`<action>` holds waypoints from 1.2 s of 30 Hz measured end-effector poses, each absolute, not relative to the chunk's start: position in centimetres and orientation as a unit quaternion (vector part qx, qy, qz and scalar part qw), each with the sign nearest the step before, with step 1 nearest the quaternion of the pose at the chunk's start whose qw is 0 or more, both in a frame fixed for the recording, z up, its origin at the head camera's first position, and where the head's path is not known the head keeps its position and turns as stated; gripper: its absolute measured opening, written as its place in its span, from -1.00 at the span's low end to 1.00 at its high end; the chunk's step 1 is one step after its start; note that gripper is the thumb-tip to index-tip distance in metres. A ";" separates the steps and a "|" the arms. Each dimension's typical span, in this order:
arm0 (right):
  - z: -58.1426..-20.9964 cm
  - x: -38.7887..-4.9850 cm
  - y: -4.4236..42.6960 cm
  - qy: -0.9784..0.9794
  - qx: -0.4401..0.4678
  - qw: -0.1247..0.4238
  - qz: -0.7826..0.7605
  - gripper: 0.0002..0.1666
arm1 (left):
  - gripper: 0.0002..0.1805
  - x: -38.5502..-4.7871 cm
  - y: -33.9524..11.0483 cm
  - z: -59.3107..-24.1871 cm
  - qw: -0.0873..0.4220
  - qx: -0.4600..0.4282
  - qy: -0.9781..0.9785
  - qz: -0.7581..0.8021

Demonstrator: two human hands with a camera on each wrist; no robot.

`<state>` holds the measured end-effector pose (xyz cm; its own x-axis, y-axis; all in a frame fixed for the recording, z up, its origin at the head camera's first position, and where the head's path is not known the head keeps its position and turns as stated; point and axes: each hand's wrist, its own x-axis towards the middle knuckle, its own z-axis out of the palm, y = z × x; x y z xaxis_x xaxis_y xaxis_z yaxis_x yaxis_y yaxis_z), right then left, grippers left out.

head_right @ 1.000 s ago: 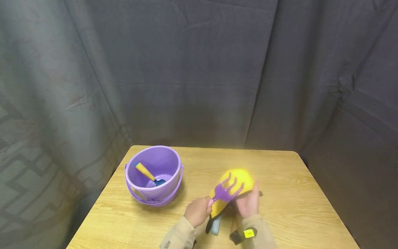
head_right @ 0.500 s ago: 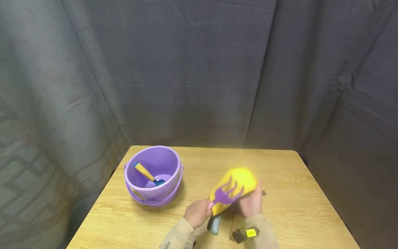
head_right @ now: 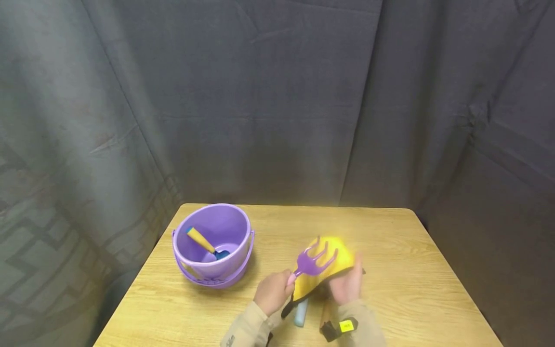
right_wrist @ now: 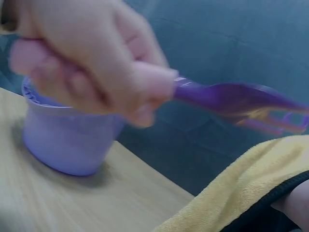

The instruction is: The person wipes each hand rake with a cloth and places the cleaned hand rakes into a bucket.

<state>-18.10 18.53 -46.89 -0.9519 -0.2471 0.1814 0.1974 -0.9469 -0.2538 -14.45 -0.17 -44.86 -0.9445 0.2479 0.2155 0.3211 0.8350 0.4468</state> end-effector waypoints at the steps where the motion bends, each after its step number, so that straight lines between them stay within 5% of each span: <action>1: -46.9 -18.0 18.4 0.125 -0.097 0.121 -0.980 -0.17 | -0.81 -14.5 -0.2 -44.7 0.082 -0.149 -0.954 -0.247; 4: -47.0 -17.7 17.7 0.157 -0.079 0.138 -0.975 -0.12 | -0.81 -14.4 -0.2 -44.2 0.091 -0.148 -0.953 -0.247; 9: -46.9 -17.5 16.6 0.206 -0.061 0.162 -0.963 -0.36 | -0.82 -14.5 -0.2 -44.1 0.091 -0.152 -0.952 -0.250; 14: -46.7 -17.4 16.0 0.225 -0.105 0.192 -0.950 -0.31 | -0.84 -14.6 0.0 -44.1 0.085 -0.153 -0.952 -0.253; 22: -45.8 -17.1 15.5 0.155 -0.037 0.164 -0.973 -0.47 | -0.83 -14.5 0.5 -44.6 0.086 -0.145 -0.954 -0.248; 36: -45.4 -17.3 15.5 0.082 0.005 0.156 -0.984 -0.21 | -0.80 -13.9 1.1 -45.1 0.116 -0.148 -0.954 -0.231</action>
<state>-17.29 15.51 -45.41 -0.9513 -0.3064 -0.0351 0.3080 -0.9377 -0.1609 -13.88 1.06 -45.08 -0.9290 0.2296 0.2903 0.3370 0.8490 0.4070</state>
